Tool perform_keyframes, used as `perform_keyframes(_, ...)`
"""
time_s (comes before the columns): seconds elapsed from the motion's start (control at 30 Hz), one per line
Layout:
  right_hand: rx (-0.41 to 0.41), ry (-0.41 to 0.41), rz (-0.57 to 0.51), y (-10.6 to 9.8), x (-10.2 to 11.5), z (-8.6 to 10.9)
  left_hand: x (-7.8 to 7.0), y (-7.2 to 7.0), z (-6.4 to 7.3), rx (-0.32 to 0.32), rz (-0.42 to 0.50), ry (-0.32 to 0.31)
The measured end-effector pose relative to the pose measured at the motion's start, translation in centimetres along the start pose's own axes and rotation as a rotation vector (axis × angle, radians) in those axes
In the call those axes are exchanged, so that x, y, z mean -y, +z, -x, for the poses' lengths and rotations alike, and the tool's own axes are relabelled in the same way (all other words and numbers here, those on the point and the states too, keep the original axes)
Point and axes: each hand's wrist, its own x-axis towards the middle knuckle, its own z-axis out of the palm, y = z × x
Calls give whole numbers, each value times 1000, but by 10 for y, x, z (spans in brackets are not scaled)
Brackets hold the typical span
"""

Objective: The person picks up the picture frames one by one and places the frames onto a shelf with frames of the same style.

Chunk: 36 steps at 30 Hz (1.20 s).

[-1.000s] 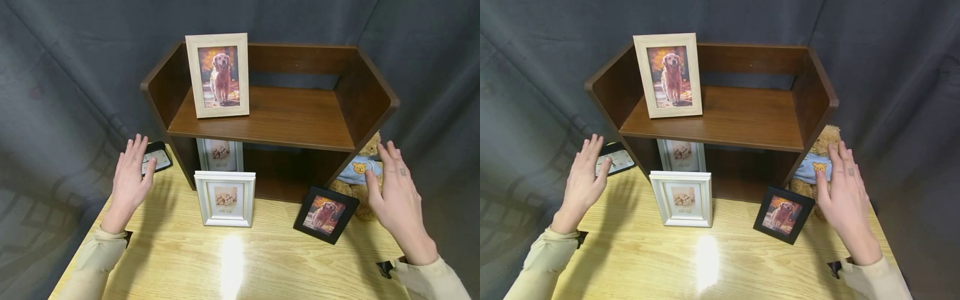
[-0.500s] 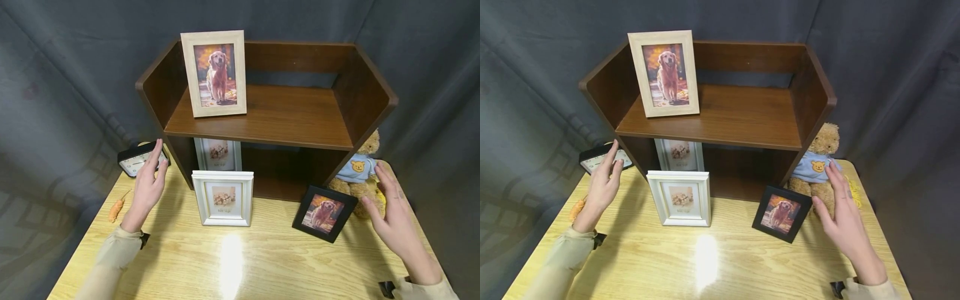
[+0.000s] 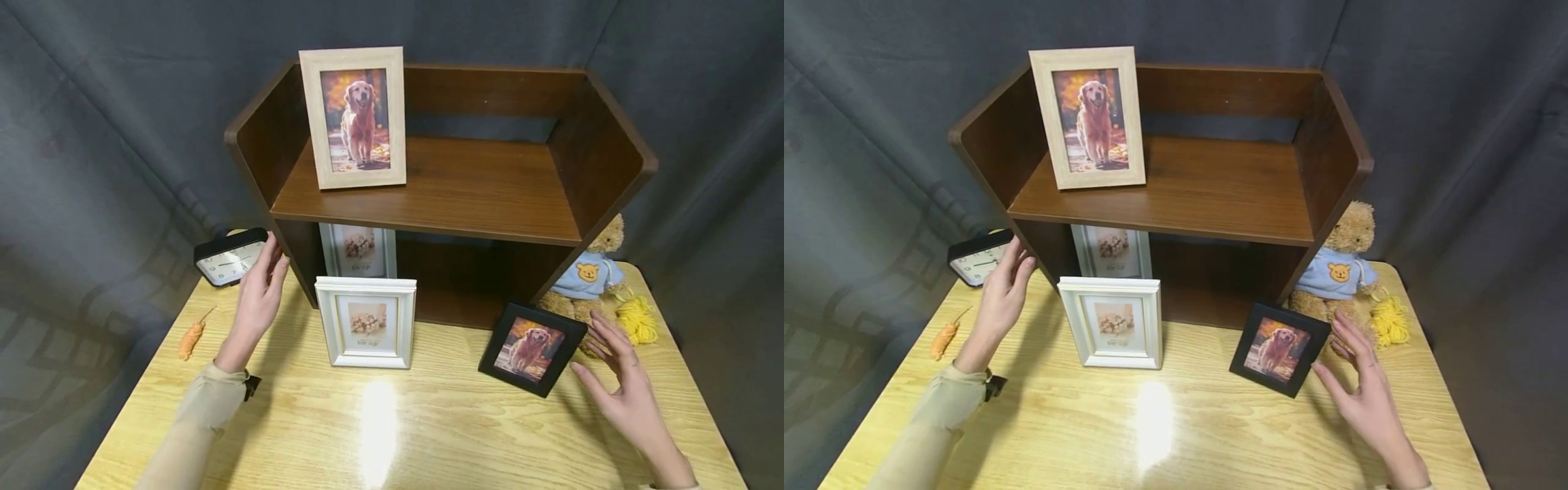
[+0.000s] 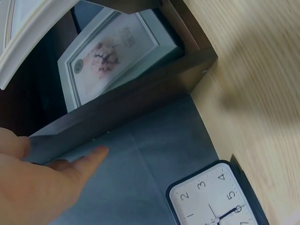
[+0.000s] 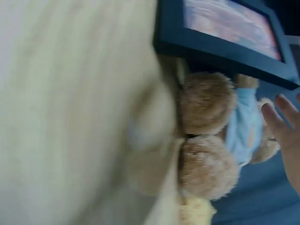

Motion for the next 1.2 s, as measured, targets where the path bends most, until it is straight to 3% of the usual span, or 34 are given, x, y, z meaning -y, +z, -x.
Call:
perform_keyframes(0.2, 46, 84, -12, 9, -4, 17, -1, 6, 0, 2, 42, -2)
perform_keyframes(0.47, 73, 191, 11, 19, -8, 23, -2, 9, -1, -27, 29, 23)
perform_keyframes(0.57, 89, 180, -2, 20, -12, 25, -2, 10, -1, -21, 54, 21)
perform_keyframes(0.77, 128, 106, -146, 23, -20, 28, -2, 11, -1, -23, 52, 7)
perform_keyframes(1.07, 144, 175, -217, 28, -22, 27, -2, 11, -1, -10, 50, 8)
perform_keyframes(1.2, 152, 196, -301, 28, -23, 27, -1, 11, -1, -15, 42, 13)
